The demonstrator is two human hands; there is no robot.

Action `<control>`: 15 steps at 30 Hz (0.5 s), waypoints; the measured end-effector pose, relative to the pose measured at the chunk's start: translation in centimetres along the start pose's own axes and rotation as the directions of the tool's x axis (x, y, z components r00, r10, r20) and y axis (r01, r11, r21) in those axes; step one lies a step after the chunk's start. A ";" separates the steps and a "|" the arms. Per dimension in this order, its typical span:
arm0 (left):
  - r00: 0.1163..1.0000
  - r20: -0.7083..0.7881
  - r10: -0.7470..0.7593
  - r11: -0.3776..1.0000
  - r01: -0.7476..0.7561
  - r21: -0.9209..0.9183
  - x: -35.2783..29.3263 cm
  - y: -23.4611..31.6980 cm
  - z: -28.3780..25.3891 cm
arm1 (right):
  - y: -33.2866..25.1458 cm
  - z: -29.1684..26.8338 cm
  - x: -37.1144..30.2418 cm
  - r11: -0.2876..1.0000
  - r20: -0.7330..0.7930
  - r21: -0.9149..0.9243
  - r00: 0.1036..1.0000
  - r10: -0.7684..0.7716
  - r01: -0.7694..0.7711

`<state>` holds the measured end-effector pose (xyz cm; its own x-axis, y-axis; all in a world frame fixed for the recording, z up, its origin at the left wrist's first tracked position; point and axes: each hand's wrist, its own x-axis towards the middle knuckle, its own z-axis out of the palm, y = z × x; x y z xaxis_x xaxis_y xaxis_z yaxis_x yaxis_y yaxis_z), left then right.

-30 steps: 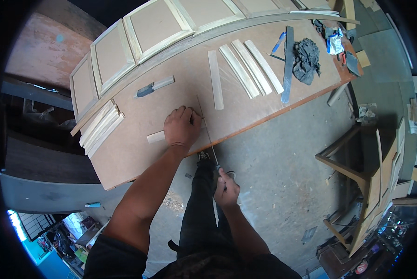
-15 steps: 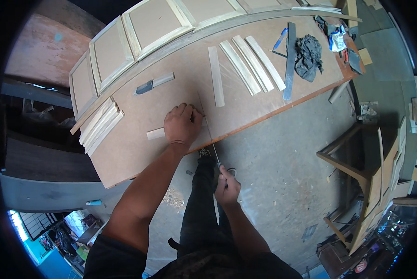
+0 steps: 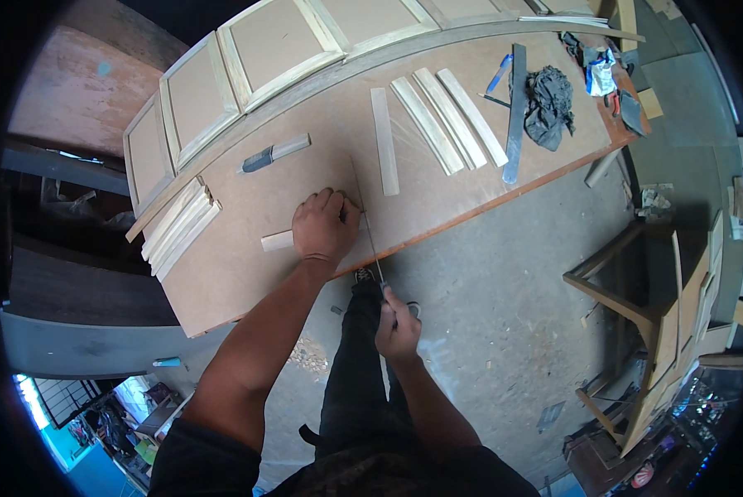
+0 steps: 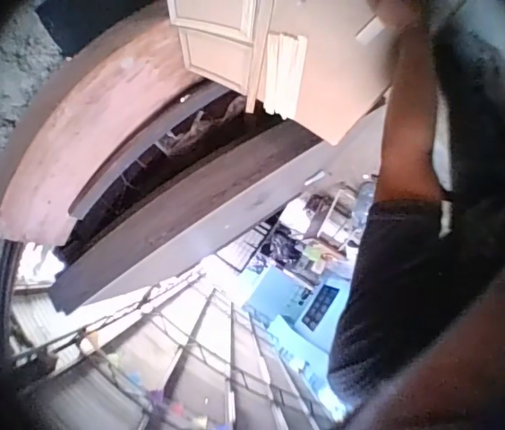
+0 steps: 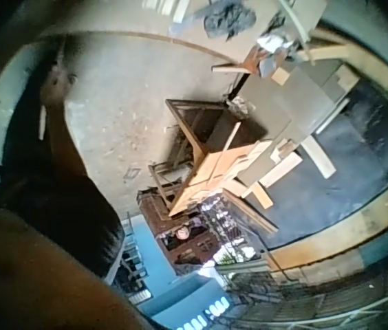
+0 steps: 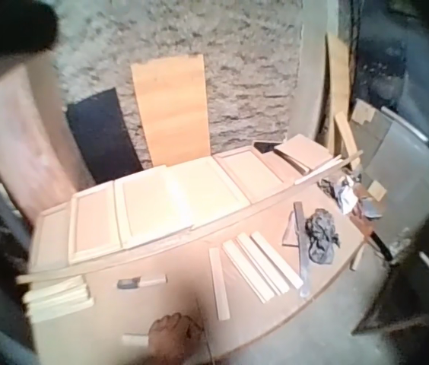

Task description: Measuring and cutting small wooden strips on a workbench.

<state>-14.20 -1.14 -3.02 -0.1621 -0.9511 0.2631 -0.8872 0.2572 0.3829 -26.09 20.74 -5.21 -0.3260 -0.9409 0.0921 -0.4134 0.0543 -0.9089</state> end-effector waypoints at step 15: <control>0.999 -0.016 -0.037 0.999 0.037 0.013 0.4 -0.1 0.2 | 0.2 0.8 -1.3 1.000 0.022 -0.017 1.000 0.018 -0.018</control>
<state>-14.23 -1.54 -3.10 -0.1226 -0.9570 0.2630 -0.8983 0.2196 0.3805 -25.06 21.71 -5.87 -0.3142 -0.9470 0.0665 -0.4222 0.0767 -0.9032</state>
